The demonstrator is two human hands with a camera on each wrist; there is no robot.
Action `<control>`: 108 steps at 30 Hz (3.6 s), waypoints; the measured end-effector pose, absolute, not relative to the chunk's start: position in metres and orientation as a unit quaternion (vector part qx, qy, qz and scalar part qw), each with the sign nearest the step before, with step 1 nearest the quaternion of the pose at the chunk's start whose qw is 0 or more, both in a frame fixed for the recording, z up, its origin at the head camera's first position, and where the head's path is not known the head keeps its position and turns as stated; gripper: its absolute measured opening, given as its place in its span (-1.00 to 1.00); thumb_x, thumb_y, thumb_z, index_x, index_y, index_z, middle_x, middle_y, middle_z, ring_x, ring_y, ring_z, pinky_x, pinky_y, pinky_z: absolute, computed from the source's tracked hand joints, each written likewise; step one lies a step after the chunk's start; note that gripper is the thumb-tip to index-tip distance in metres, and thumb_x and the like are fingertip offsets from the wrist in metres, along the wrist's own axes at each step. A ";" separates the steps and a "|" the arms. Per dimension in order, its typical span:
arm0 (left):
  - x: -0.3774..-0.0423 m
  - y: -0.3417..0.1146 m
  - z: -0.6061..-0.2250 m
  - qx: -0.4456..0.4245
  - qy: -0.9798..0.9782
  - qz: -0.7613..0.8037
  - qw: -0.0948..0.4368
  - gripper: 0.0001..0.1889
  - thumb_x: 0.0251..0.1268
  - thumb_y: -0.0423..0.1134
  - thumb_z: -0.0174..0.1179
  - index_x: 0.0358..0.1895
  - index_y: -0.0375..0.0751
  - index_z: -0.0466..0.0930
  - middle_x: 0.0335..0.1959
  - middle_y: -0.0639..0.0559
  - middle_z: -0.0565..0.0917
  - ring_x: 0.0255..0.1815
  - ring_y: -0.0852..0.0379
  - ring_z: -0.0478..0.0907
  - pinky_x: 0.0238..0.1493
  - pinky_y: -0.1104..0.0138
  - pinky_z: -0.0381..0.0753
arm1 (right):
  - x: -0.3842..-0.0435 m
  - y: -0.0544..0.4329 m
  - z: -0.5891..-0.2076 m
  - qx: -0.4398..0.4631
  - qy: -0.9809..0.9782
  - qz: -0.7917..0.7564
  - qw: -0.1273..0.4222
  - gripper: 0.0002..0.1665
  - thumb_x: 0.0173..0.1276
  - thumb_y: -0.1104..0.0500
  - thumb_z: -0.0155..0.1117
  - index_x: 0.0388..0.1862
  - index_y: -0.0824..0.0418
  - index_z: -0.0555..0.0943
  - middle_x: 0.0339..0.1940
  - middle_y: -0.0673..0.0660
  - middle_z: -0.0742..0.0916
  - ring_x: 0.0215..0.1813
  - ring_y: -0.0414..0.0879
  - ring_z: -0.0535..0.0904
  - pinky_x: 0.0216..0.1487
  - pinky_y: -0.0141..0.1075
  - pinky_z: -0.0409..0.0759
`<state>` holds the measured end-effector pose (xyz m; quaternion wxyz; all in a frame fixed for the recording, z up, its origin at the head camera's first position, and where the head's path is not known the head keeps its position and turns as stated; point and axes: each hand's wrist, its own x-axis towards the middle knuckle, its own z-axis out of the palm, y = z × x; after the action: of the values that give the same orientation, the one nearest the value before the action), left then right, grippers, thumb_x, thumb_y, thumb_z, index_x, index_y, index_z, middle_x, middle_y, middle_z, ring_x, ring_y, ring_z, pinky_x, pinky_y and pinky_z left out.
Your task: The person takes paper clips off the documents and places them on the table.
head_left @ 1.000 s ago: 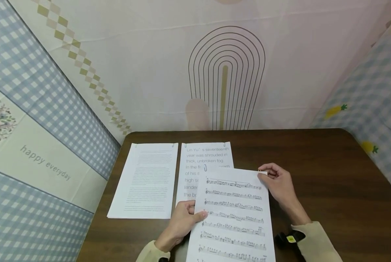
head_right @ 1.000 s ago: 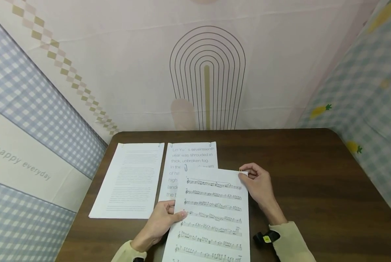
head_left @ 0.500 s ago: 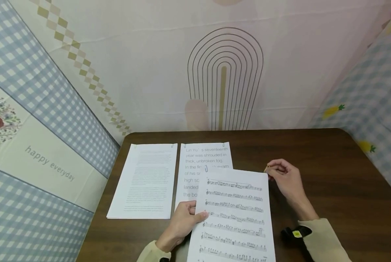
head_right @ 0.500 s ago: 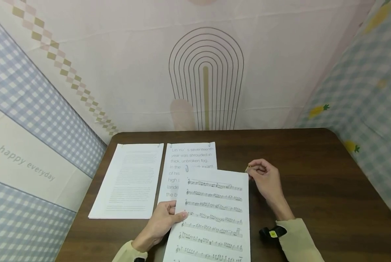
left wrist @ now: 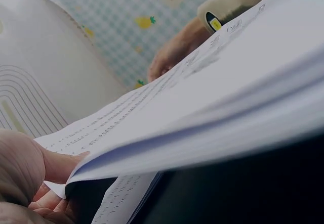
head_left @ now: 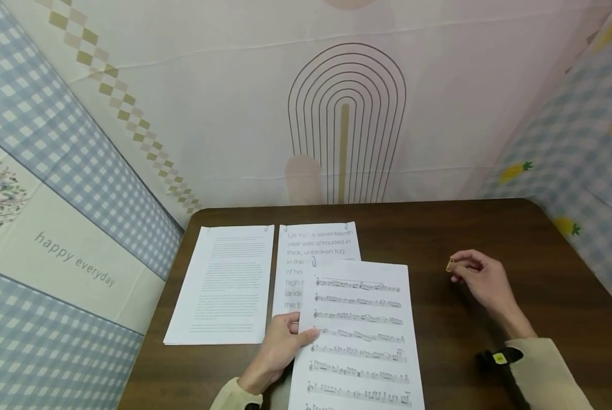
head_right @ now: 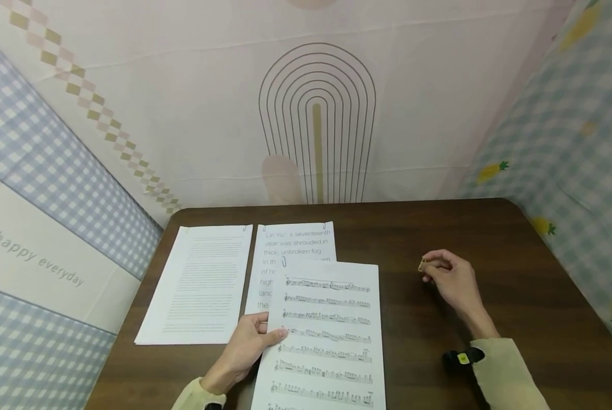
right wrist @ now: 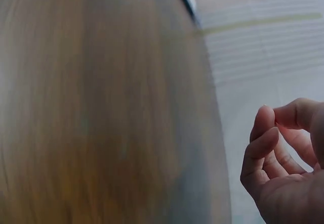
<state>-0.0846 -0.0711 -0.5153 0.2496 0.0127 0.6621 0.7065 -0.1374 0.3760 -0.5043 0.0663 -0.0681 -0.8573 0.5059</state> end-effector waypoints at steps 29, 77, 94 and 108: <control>-0.086 -0.069 -0.518 0.002 0.671 0.701 0.244 -0.65 0.41 -0.43 0.37 0.18 -0.51 0.67 -0.12 -0.35 0.88 -0.19 -0.09 0.92 -0.13 0.19 0.89 | -0.164 0.418 -0.519 -0.027 -0.953 0.297 -0.050 -0.77 0.67 0.15 0.28 0.07 0.28 0.73 -0.24 0.12 0.78 -0.34 -0.22 0.52 -0.30 -0.33 0.44; -0.084 -0.066 -0.515 0.020 0.645 0.715 0.270 -0.64 0.42 -0.45 0.34 0.23 -0.49 0.66 -0.05 -0.37 0.87 -0.14 -0.14 0.92 -0.10 0.15 0.89 | -0.158 0.225 -0.435 0.149 -0.906 0.390 0.065 -0.79 0.40 0.36 0.52 -0.01 0.21 0.80 -0.19 0.11 0.85 -0.22 -0.17 0.63 -0.16 -0.41 0.62; -0.081 -0.068 -0.514 0.026 0.653 0.706 0.273 -0.66 0.42 -0.44 0.37 0.21 -0.46 0.69 -0.10 -0.36 0.88 -0.17 -0.12 0.92 -0.14 0.17 0.89 | -0.179 0.159 -0.443 0.239 -0.890 0.389 -0.012 -0.69 0.46 0.29 0.46 0.15 0.18 0.79 -0.17 0.05 0.89 -0.12 -0.16 0.75 0.02 -0.22 0.70; -0.078 -0.066 -0.514 0.026 0.651 0.710 0.268 -0.66 0.41 -0.45 0.38 0.20 -0.47 0.69 -0.10 -0.39 0.87 -0.16 -0.19 0.91 -0.14 0.15 0.89 | -0.180 0.156 -0.446 0.199 -0.873 0.443 -0.046 -0.80 0.44 0.27 0.50 0.01 0.12 0.82 -0.25 0.01 0.86 -0.18 -0.19 0.71 -0.05 -0.37 0.63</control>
<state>-0.0784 -0.0663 -0.5141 0.2677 0.0255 0.6506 0.7102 -0.1800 0.1563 -0.4463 -0.0465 0.1986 -0.8731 0.4428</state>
